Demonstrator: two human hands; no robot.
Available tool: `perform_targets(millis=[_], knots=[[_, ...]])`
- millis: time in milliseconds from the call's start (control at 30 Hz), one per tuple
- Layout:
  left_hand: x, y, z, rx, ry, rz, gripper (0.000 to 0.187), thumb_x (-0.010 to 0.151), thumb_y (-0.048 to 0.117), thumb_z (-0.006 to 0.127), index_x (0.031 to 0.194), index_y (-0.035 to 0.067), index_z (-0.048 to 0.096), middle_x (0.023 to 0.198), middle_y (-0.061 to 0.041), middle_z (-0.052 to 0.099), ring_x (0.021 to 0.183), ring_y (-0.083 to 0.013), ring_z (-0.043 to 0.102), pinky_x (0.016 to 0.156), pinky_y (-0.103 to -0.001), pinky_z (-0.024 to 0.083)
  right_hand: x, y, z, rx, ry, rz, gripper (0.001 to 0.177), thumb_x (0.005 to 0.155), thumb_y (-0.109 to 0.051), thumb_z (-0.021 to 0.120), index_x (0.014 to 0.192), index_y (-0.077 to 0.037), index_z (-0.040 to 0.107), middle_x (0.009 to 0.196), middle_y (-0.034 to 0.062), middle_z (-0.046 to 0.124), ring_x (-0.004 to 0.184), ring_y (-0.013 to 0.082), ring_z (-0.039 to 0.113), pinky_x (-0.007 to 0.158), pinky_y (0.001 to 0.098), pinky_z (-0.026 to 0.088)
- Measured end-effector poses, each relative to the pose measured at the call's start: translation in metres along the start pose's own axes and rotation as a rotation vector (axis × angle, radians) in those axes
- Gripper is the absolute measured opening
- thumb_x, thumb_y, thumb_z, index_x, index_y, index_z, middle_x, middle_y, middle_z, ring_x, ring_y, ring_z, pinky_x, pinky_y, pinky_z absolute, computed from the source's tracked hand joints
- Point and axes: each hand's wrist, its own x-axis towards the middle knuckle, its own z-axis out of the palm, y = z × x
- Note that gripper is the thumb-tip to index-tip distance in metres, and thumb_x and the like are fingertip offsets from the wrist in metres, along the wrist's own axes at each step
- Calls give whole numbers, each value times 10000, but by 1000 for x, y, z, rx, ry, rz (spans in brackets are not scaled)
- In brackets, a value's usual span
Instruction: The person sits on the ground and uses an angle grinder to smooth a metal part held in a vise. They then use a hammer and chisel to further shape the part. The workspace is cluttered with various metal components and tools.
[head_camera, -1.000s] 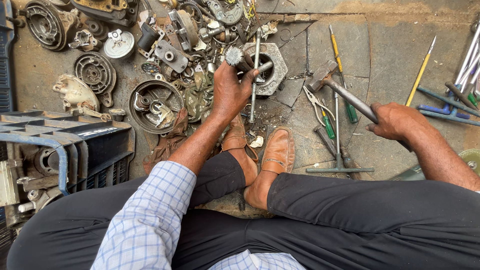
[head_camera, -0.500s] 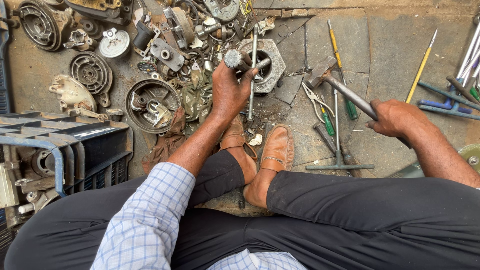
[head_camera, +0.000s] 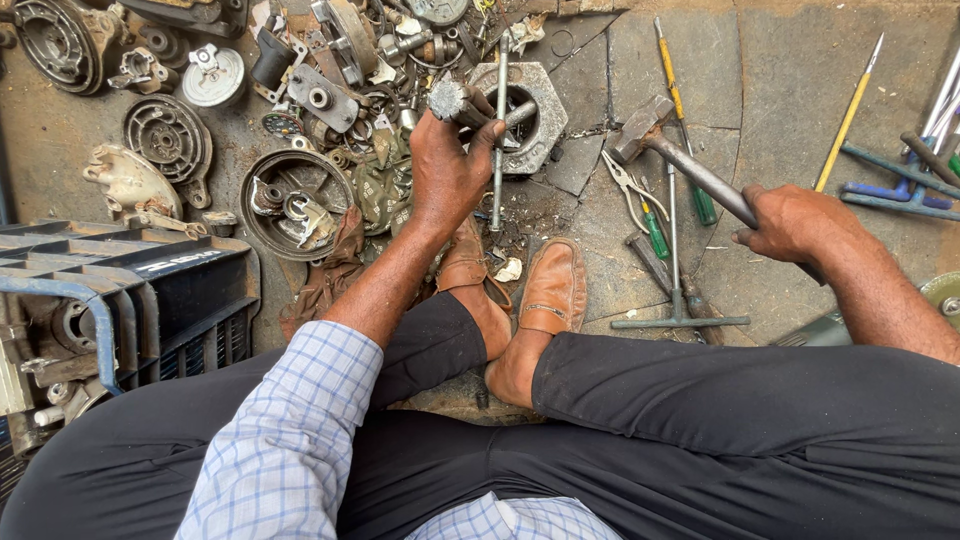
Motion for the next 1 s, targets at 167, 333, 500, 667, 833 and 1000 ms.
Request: perform_targets(millis=[167, 333, 500, 667, 833, 1000], knots=[[1, 13, -3, -25, -32, 53, 239, 957, 38, 795, 1100, 42, 604, 1020, -78, 673, 949, -197, 756, 799, -340, 657, -7, -7, -14, 114, -7, -3, 555, 947, -476, 683, 1359, -111, 610, 931, 176, 781, 838, 298, 779, 794, 482, 631], [8, 25, -5, 115, -80, 121, 240, 959, 117, 776, 1135, 61, 624, 1022, -70, 648, 915, -206, 739, 752, -351, 613, -6, -15, -21, 242, -9, -33, 575, 949, -469, 669, 1365, -77, 611, 874, 187, 794, 747, 294, 787, 736, 472, 642], [14, 22, -6, 154, -163, 125, 195, 1003, 193, 763, 1090, 64, 645, 1007, -97, 606, 856, -216, 718, 706, -363, 612, 0, -32, -10, 845, -84, -3, 612, 947, -293, 675, 1462, -51, 450, 906, 166, 746, 621, 238, 655, 598, 419, 586], [12, 15, -3, 90, -198, 158, 234, 1018, 195, 736, 1153, 30, 640, 1016, -117, 640, 863, -224, 741, 698, -378, 640, 8, -54, 18, 1282, -109, -75, 512, 959, -211, 663, 1388, 37, 531, 807, 132, 672, 567, 140, 581, 486, 294, 491], [10, 21, -4, 38, -194, 99, 201, 978, 104, 750, 1144, 21, 674, 900, -127, 751, 802, -225, 766, 685, -384, 588, 8, -38, 10, 1062, -32, -72, 572, 950, -247, 681, 1425, 47, 556, 801, 139, 669, 572, 164, 576, 504, 324, 501], [10, 26, 1, 53, -161, 123, 178, 933, 44, 768, 1084, 8, 680, 859, -153, 747, 752, -245, 747, 678, -373, 566, -23, -11, -20, 760, 5, -73, 733, 899, -307, 727, 1536, -25, 499, 849, 205, 735, 575, 236, 597, 533, 402, 511]])
